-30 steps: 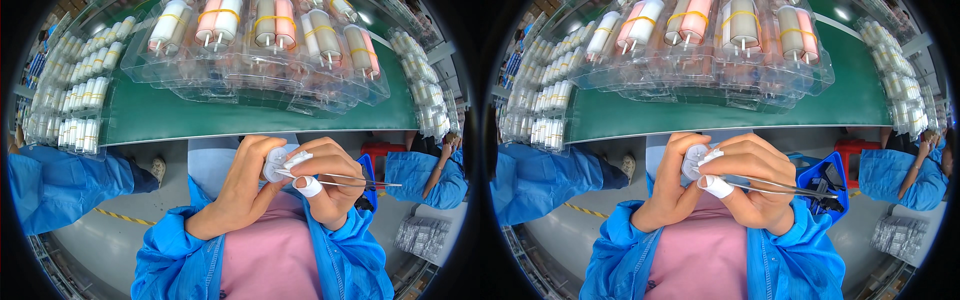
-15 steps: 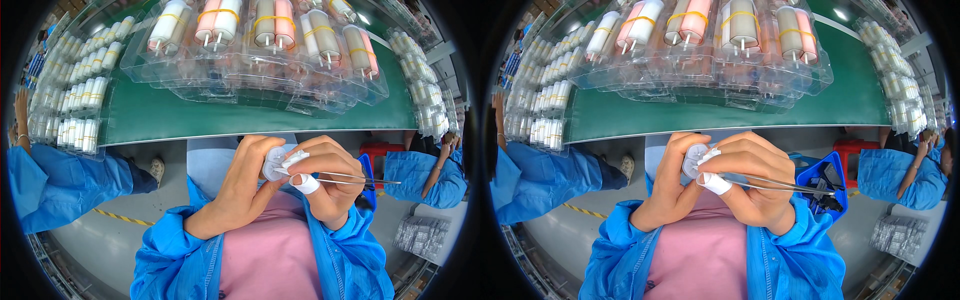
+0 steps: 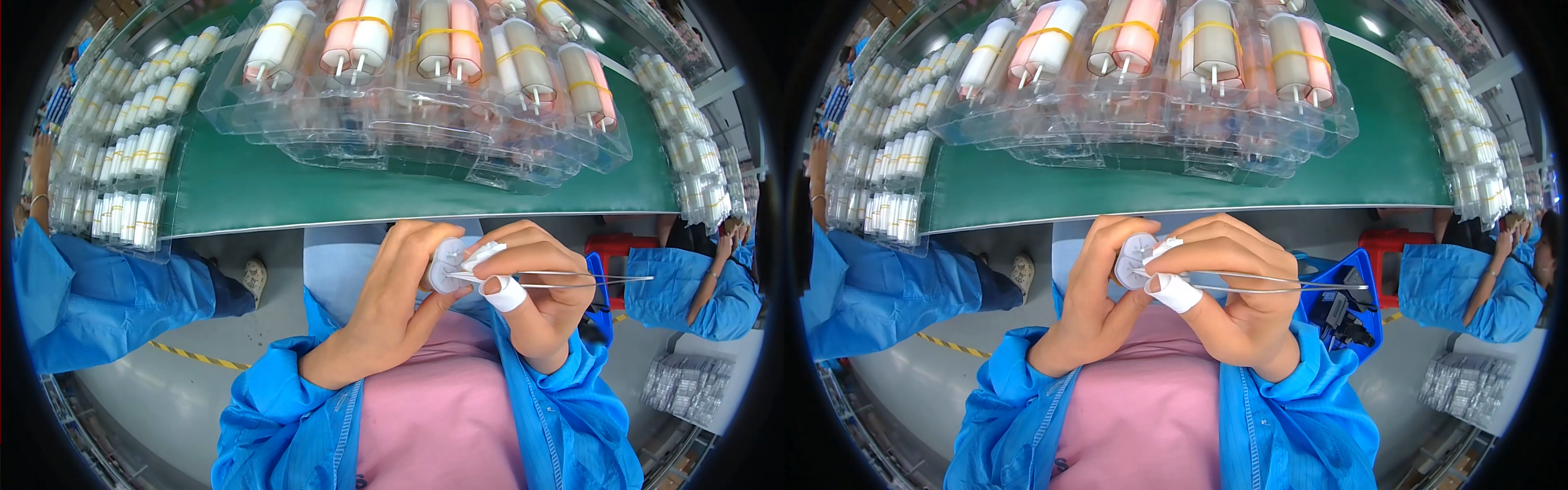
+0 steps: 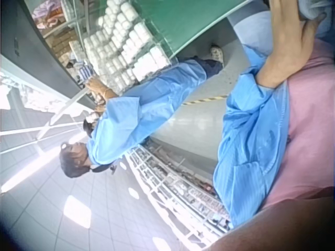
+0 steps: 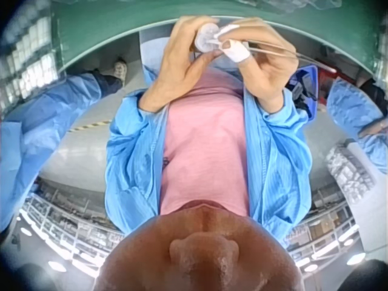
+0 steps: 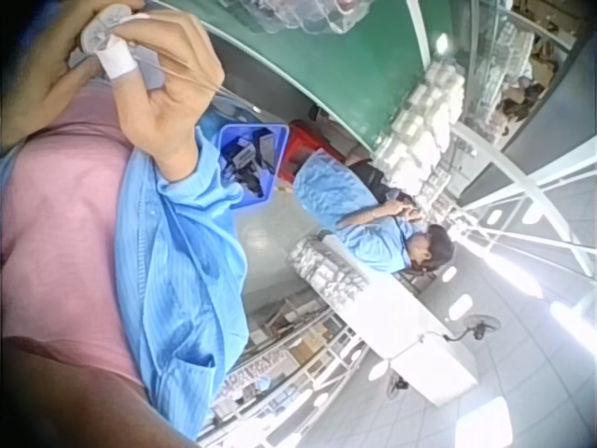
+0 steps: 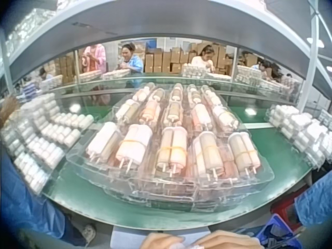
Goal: The person is seen assembling electronic components into a plastic casing using tweezers and hands at a production line.
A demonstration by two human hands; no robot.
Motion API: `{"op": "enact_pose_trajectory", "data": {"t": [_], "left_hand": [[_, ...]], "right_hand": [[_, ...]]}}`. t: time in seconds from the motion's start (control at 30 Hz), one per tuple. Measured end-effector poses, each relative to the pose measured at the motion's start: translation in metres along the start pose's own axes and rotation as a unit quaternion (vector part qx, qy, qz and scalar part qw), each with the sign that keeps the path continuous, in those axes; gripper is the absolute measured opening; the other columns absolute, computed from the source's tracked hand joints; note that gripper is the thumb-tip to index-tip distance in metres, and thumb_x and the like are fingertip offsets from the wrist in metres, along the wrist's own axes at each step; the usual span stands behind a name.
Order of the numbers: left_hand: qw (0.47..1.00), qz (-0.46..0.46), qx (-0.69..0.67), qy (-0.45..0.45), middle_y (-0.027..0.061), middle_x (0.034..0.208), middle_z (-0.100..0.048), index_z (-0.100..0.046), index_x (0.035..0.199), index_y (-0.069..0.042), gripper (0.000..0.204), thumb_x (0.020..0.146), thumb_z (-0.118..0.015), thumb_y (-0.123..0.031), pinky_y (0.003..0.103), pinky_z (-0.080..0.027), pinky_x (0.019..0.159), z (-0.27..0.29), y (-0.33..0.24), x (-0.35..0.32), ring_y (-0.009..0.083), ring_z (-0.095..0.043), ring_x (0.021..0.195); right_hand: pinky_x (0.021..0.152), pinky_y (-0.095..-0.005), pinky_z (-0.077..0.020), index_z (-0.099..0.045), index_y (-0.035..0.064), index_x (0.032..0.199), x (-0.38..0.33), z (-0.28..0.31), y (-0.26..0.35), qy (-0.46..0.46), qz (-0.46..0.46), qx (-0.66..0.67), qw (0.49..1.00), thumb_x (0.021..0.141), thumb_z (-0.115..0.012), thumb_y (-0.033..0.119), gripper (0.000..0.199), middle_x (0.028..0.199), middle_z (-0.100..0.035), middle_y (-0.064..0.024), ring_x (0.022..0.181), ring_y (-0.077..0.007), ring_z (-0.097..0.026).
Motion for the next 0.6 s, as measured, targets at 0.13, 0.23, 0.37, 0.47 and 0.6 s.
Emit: {"op": "enact_pose_trajectory", "data": {"t": [0.13, 0.23, 0.37, 0.47, 0.6], "left_hand": [[1.0, 0.011, -0.015, 0.0, 0.017, 0.109, -0.046, -0.045, 0.122, 0.0, 0.05, 0.077, -0.067, 0.004, 0.034, -0.048, 0.067, 0.0, 0.003, -0.002, 0.031, -0.051, 0.092], [1.0, 0.021, -0.019, -0.003, 0.017, 0.109, -0.046, -0.046, 0.122, 0.0, 0.051, 0.076, -0.067, 0.004, 0.034, -0.046, 0.069, 0.001, 0.005, -0.003, 0.0312, -0.051, 0.092], [1.0, 0.016, -0.012, -0.012, 0.017, 0.107, -0.047, -0.047, 0.12, 0.0, 0.051, 0.074, -0.068, 0.004, 0.036, -0.044, 0.073, 0.003, 0.004, -0.003, 0.0322, -0.051, 0.092], [1.0, 0.017, -0.001, -0.017, 0.0169, 0.107, -0.048, -0.048, 0.119, 0.0, 0.05, 0.073, -0.068, 0.004, 0.037, -0.044, 0.075, 0.004, 0.004, -0.004, 0.0329, -0.05, 0.092], [0.999, -0.01, 0.043, -0.016, 0.0135, 0.109, -0.049, -0.05, 0.12, 0.0, 0.046, 0.076, -0.063, 0.003, 0.028, -0.045, 0.068, 0.005, 0.004, -0.005, 0.021, -0.054, 0.086]], "right_hand": [[0.064, -0.0302, -0.0494, -0.069, 0.0018, 0.082, 0.0, 0.0, 0.001, -0.005, 0.0, 0.003, 1.0, 0.069, -0.074, 0.003, 0.014, 0.079, -0.068, -0.0084, 0.072, -0.0227, -0.063], [0.064, -0.0302, -0.0494, -0.069, 0.0018, 0.081, 0.001, -0.003, 0.003, 0.003, 0.003, -0.012, 1.0, 0.068, -0.074, 0.003, 0.013, 0.079, -0.068, -0.0088, 0.072, -0.023, -0.063], [0.064, -0.0302, -0.0496, -0.069, 0.0016, 0.081, 0.001, -0.005, 0.005, 0.01, 0.007, -0.026, 1.0, 0.068, -0.074, 0.003, 0.014, 0.078, -0.067, -0.0093, 0.071, -0.0235, -0.063], [0.064, -0.0303, -0.0497, -0.069, 0.0015, 0.08, 0.003, -0.007, 0.008, 0.019, 0.022, -0.041, 0.999, 0.068, -0.074, 0.003, 0.014, 0.077, -0.067, -0.0096, 0.071, -0.0241, -0.063], [0.063, -0.0305, -0.0499, -0.068, 0.0016, 0.08, 0.003, -0.007, 0.01, 0.022, 0.022, -0.051, 0.998, 0.067, -0.074, 0.002, 0.014, 0.077, -0.066, -0.0097, 0.071, -0.0246, -0.063]]}}
Point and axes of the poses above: each hand's wrist, its own x-axis towards the middle knuckle, its own z-axis out of the back of the hand, y = z × x, the point moved 10 cm from there along x, towards the middle knuckle
